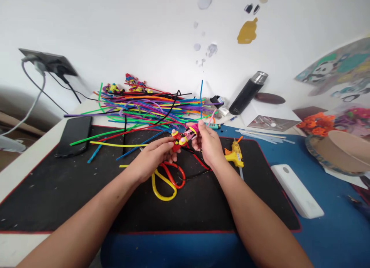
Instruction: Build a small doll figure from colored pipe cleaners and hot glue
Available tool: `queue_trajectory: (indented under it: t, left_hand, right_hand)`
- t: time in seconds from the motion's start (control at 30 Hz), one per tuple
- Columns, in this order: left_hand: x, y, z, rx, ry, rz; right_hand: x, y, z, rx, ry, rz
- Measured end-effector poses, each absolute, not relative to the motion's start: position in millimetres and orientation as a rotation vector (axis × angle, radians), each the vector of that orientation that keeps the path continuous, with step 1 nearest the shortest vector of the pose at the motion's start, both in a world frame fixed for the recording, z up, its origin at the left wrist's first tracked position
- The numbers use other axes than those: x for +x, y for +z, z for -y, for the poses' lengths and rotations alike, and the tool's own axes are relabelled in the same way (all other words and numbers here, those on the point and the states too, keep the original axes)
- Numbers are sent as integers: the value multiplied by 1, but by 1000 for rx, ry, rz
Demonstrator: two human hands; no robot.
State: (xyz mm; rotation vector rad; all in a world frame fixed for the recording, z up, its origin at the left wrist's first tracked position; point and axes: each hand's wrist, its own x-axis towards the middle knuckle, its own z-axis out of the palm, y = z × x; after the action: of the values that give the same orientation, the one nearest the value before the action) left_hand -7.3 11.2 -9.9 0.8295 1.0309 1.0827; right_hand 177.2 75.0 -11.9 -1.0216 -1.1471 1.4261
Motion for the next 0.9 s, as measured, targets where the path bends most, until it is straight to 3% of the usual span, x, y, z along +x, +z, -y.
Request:
queue_trajectory:
  t: [0.9]
  left_hand:
    - [-6, -5, -6, 819, 844, -851]
  right_hand:
    - [175, -18, -73, -1084, 1396, 1297]
